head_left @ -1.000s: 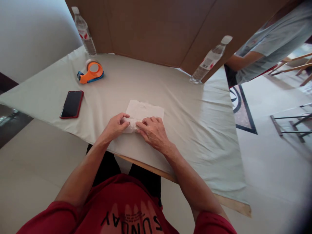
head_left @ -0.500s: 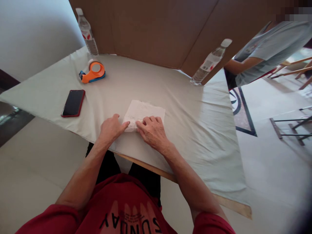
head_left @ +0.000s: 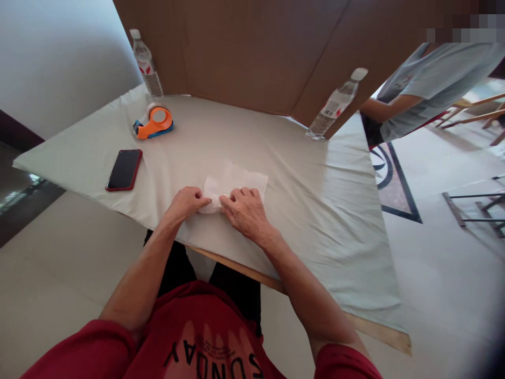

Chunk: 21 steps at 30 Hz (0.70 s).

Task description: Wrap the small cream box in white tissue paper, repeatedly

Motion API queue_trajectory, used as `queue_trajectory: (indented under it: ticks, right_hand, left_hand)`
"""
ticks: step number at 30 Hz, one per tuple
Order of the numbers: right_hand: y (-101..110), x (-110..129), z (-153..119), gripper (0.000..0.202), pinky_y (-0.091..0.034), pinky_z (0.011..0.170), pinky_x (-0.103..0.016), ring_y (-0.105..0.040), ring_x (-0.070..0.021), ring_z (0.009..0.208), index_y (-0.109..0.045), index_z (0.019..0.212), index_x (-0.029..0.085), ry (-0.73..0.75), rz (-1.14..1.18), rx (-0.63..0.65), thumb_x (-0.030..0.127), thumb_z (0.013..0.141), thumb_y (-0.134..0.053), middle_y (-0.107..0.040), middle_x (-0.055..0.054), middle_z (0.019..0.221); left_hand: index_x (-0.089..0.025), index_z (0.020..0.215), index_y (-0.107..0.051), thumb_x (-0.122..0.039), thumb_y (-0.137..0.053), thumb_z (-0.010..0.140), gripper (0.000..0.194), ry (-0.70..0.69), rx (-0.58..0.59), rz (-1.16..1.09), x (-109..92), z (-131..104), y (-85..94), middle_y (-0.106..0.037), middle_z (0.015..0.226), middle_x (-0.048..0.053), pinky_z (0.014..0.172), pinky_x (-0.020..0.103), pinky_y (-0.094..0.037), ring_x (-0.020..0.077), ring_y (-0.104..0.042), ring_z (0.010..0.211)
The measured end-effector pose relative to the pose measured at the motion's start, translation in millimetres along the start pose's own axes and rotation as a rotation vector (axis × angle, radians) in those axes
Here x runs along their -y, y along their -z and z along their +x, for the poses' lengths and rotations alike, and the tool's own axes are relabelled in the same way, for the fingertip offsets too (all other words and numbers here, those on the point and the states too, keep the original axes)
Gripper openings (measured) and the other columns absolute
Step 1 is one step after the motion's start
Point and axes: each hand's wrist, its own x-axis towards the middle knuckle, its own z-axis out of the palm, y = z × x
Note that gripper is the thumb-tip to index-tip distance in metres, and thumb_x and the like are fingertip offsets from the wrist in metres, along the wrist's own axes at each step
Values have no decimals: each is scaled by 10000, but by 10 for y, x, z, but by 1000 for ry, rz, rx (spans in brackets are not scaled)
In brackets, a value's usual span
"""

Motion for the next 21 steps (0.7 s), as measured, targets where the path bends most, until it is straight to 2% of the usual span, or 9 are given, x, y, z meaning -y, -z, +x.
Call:
queue_trajectory:
  ticks: [5,9,13,16,18,21]
  right_hand:
    - [4,3,6,197,-242,800,-409,-483,-268,921,-684,1092,222,1,-25,17,317,987,-547,-677,-114,1015]
    - [27,13,24,220,-233,803,-404,-481,-267,934,-688,1112,226,-13,-28,52,336,992,-540,-674,-112,1024]
    - [41,22,42,244,-227,803,-401,-477,-268,942,-694,1131,221,-23,-22,76,342,999,-528,-670,-117,1011]
    - [34,23,44,254,-224,802,-401,-475,-269,945,-699,1127,222,-26,-19,74,349,1007,-516,-668,-118,1000]
    - [28,23,42,252,-223,802,-400,-475,-267,944,-701,1125,227,-25,-16,65,343,1010,-509,-668,-115,996]
    - [24,23,39,243,-222,804,-401,-479,-267,946,-704,1113,231,-25,-15,61,337,1008,-512,-669,-113,996]
  left_hand:
    - [-206,560,-484,-272,-644,711,229,26,-96,-109,-39,-35,-35,-457,531,-50,540,253,-283,119,-412,550]
    - [-201,639,-484,-242,-627,672,152,98,-131,-369,-129,-40,-122,-480,552,-63,503,213,-325,99,-425,522]
    - [-199,662,-470,-254,-679,645,217,228,-56,-762,-306,-48,-198,-490,570,-65,456,191,-364,83,-451,495]
    - [-201,701,-478,-236,-691,629,227,335,17,-947,-381,-63,-212,-519,568,-58,438,197,-397,96,-491,485]
    - [-193,720,-503,-231,-684,636,202,357,23,-956,-373,-67,-204,-546,581,-46,430,202,-405,106,-512,491]
    - [-175,695,-542,-227,-656,671,127,300,-29,-786,-312,-51,-182,-546,590,-36,426,199,-375,101,-490,494]
